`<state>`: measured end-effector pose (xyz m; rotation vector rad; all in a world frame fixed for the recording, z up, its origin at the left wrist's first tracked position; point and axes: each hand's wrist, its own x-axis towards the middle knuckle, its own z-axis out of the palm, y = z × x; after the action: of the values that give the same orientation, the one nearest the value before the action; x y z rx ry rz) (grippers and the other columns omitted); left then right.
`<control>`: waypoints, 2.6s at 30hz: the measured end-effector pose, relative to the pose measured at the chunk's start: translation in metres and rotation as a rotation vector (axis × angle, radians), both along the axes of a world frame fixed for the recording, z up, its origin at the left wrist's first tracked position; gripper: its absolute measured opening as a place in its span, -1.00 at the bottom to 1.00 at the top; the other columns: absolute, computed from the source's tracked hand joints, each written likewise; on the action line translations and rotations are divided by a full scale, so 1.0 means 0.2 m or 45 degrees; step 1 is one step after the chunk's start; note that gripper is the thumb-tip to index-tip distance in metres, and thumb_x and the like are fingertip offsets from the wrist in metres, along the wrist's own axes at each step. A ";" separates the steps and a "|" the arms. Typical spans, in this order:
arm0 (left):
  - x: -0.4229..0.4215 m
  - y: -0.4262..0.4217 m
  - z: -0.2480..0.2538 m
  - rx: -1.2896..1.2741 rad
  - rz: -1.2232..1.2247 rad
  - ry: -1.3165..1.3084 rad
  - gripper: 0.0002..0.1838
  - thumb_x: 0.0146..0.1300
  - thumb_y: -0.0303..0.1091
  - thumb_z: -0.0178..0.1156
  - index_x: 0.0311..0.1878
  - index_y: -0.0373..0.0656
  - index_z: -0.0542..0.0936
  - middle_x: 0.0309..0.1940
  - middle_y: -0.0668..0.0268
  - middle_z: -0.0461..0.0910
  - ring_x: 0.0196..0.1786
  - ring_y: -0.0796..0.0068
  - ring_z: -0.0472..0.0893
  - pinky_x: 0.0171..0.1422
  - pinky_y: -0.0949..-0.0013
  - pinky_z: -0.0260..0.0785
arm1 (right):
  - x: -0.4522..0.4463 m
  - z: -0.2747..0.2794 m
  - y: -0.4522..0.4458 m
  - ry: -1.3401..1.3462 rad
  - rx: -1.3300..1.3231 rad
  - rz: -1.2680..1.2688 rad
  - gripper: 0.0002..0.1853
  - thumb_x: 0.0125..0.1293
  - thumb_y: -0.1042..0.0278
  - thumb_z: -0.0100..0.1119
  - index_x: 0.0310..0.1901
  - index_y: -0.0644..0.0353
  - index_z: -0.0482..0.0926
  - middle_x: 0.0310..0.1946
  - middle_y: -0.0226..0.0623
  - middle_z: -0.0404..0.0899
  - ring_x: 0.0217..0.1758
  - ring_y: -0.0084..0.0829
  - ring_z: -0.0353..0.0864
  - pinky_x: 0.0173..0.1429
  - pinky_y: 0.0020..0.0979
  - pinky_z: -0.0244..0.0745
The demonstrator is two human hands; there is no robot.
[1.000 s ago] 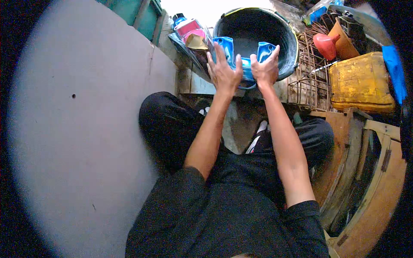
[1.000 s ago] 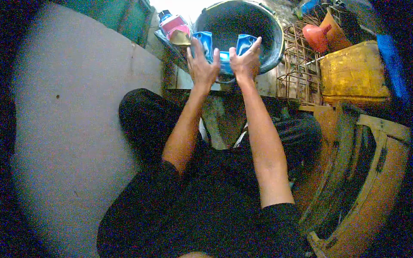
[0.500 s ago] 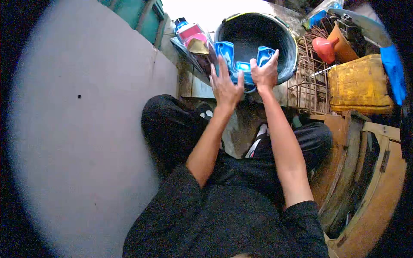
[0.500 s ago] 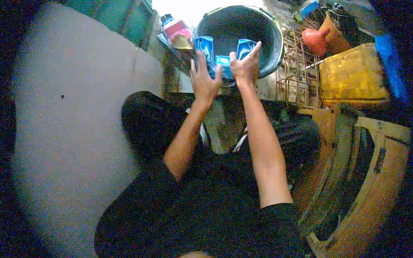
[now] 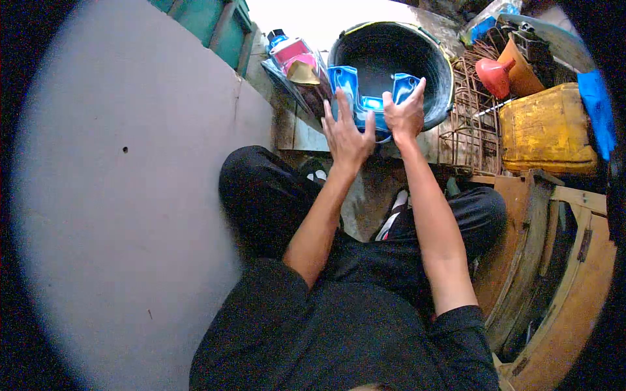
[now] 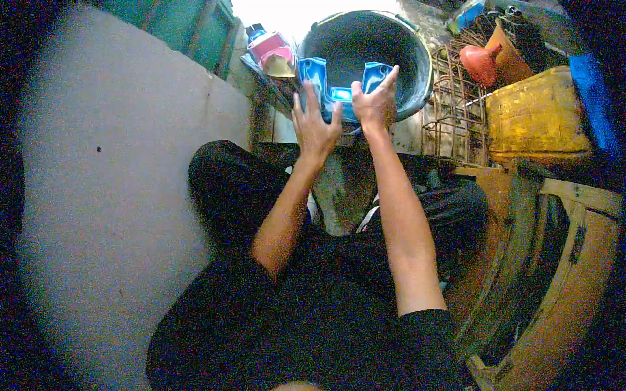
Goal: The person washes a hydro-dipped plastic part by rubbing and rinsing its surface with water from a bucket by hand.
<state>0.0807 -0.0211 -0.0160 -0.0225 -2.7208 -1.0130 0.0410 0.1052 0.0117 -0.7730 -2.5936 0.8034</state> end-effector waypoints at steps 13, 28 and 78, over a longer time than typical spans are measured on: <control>-0.12 0.03 0.01 0.158 0.077 0.024 -0.08 0.33 0.09 0.08 0.58 -0.19 -0.06 0.51 0.04 0.16 0.54 -0.22 0.04 0.55 -0.20 -0.10 | 0.00 -0.03 0.00 0.068 0.028 0.020 0.09 0.02 -0.03 0.28 0.49 0.33 -0.05 0.34 0.27 0.28 0.27 0.17 0.45 0.28 -0.03 0.44; -0.11 0.03 0.02 0.089 0.060 0.011 -0.08 0.31 0.07 0.11 0.56 -0.22 -0.02 0.51 0.03 0.17 0.52 -0.21 0.09 0.53 -0.21 -0.05 | -0.01 -0.02 0.00 0.141 0.005 0.074 0.09 0.05 0.01 0.29 0.48 0.42 -0.06 0.33 0.33 0.27 0.33 0.17 0.39 0.38 -0.09 0.35; 0.07 0.06 0.01 -0.180 -0.106 -0.173 -0.33 0.48 0.04 -0.17 0.57 0.00 0.10 0.61 0.32 -0.07 0.59 -0.25 -0.13 0.54 -0.35 -0.19 | -0.01 -0.02 0.02 0.083 -0.040 0.056 0.08 0.02 -0.03 0.27 0.49 0.33 -0.04 0.25 0.32 0.37 0.18 0.20 0.51 0.26 -0.01 0.44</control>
<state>0.0944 -0.0094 -0.0132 -0.0955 -2.9332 -0.8716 0.0390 0.1084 0.0081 -0.6888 -2.5544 0.8696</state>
